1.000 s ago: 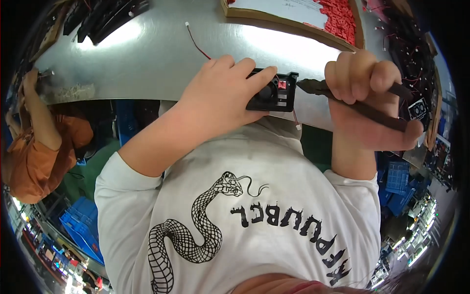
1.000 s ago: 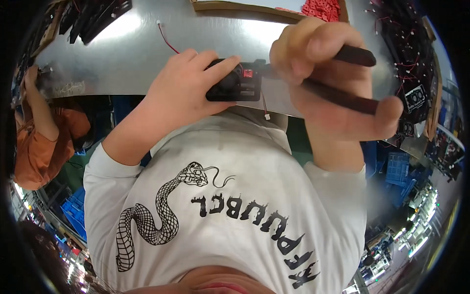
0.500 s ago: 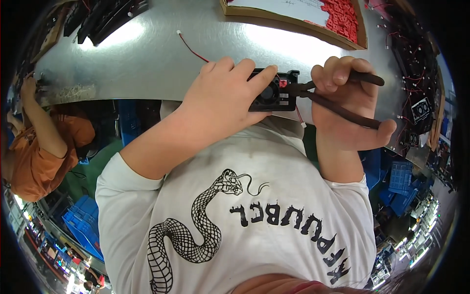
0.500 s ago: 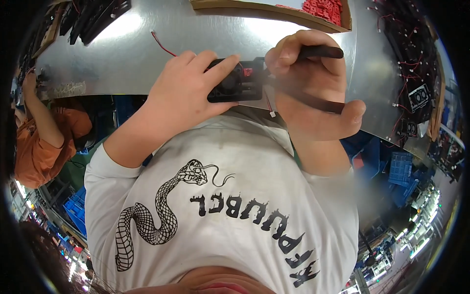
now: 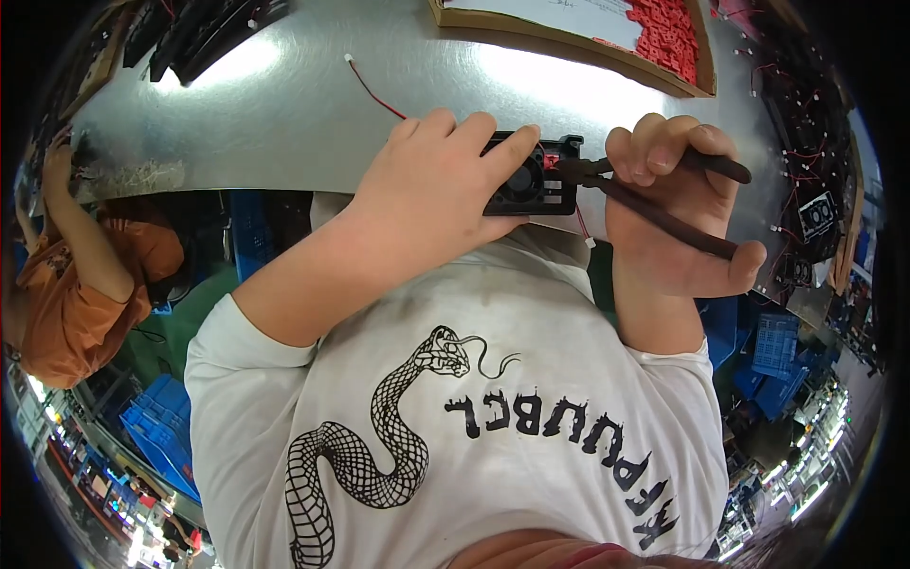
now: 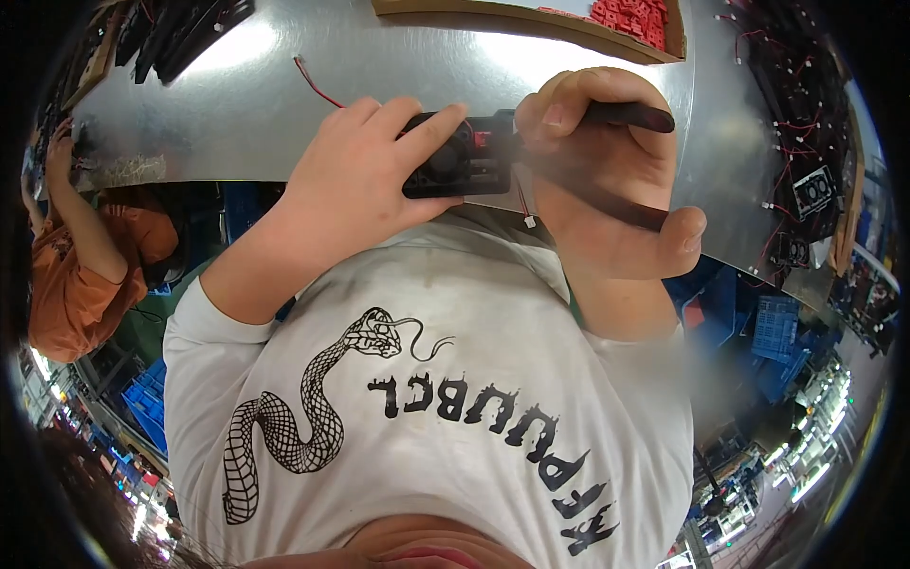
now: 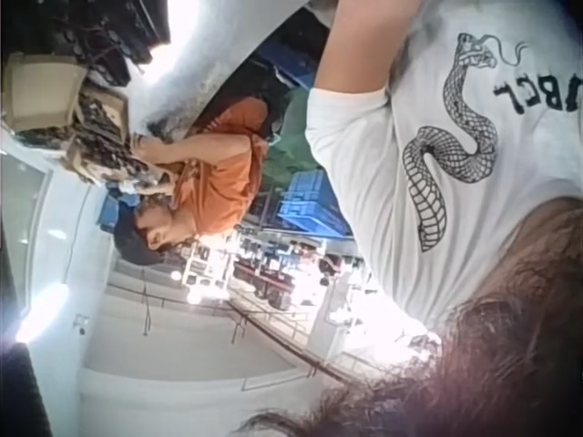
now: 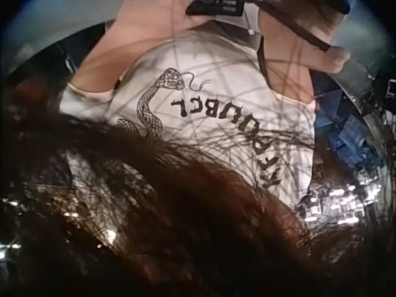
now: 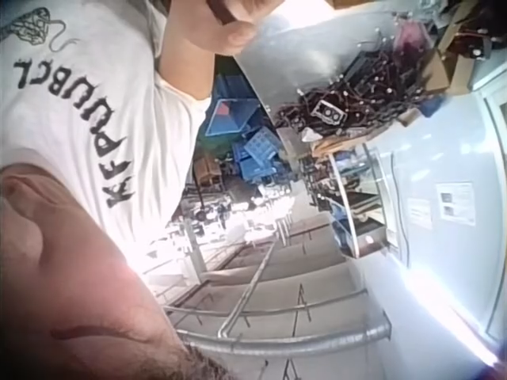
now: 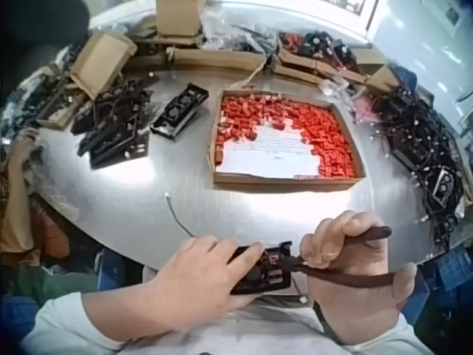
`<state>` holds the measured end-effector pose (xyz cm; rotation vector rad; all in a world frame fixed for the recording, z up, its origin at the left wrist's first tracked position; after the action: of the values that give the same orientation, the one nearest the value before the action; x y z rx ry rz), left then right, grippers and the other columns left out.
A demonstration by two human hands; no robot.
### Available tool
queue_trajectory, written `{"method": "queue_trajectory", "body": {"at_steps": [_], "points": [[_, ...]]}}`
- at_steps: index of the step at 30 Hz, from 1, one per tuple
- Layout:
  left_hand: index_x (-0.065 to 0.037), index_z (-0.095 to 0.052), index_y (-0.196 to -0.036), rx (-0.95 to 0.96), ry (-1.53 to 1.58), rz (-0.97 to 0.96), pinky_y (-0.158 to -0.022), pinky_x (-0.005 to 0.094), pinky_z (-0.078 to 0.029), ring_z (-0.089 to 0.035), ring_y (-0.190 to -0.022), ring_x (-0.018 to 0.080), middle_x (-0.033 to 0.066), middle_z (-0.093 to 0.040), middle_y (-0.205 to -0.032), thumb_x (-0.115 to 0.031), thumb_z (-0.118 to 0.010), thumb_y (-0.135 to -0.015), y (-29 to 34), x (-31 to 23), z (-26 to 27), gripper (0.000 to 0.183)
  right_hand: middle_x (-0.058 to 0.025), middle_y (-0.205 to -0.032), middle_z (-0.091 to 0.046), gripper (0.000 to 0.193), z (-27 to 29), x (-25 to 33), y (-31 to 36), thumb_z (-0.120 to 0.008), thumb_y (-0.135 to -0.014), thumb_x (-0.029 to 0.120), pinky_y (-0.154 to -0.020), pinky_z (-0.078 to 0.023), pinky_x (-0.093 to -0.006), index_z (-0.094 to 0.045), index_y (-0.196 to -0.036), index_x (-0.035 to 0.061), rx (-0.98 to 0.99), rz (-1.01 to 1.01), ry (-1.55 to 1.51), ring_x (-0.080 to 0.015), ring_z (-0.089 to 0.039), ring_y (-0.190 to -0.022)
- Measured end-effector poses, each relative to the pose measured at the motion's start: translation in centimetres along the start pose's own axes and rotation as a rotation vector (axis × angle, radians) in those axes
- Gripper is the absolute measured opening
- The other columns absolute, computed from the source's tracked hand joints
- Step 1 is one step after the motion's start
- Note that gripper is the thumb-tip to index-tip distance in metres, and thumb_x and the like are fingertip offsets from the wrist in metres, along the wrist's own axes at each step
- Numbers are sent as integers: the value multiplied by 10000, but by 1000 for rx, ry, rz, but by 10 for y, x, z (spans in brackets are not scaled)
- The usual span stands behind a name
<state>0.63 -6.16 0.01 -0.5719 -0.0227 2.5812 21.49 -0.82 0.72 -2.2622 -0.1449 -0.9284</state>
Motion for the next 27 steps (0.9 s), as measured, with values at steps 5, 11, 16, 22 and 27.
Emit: {"method": "queue_trajectory", "body": {"at_steps": [5,11,16,22,27], "points": [[-149,-577,-1387,-5,16,3,-821,406,-488,-597,-935,265,62,-597,-1029,-405,-828,-764,0,0,2,719,-156,-993,-585,895,-10,2,2,-569,-825,732,-787,-441,-385,-554,-1258,-50,-72,3,61,-241,-540,-874],[-174,-640,-1311,-12,72,-88,-828,403,-495,-605,-953,267,61,-627,-1013,-351,-832,-742,-7,11,3,626,-88,-733,-570,694,-6,-2,-34,-608,-853,672,-534,-385,-351,-696,-1070,19,347,-98,240,-190,-479,-570],[-188,-684,-1251,273,337,-334,-836,399,-497,-609,-936,241,28,-643,-1030,-308,-830,-718,-23,17,1,565,-189,-774,-722,759,-37,-11,-75,-587,-872,627,-469,-517,-299,-739,-933,-115,815,-675,-319,-206,-644,-530],[-202,-645,-1340,151,63,-164,-874,396,-487,-601,-976,247,39,-617,-1037,-357,-848,-741,-12,9,5,651,-92,-871,-544,952,-3,15,-60,-547,-829,738,-639,-370,-307,-572,-1286,-97,350,-281,37,-179,-457,-728],[-172,-622,-1353,-10,21,-90,-845,406,-493,-603,-954,261,56,-608,-1027,-374,-851,-731,-1,2,3,693,-104,-1040,-513,936,-10,30,-1,-560,-818,760,-758,-332,-316,-559,-1318,-31,-60,-222,11,-177,-408,-888]]}}
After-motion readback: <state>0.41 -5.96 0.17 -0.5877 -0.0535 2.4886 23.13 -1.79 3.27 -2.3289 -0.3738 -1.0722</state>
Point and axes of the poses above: each hand's wrist, its own y-axis away from the middle knuckle, its own z-axis out of the back of the hand, x = y × z, the point moved 2 cm from there along -y, towards the middle knuckle
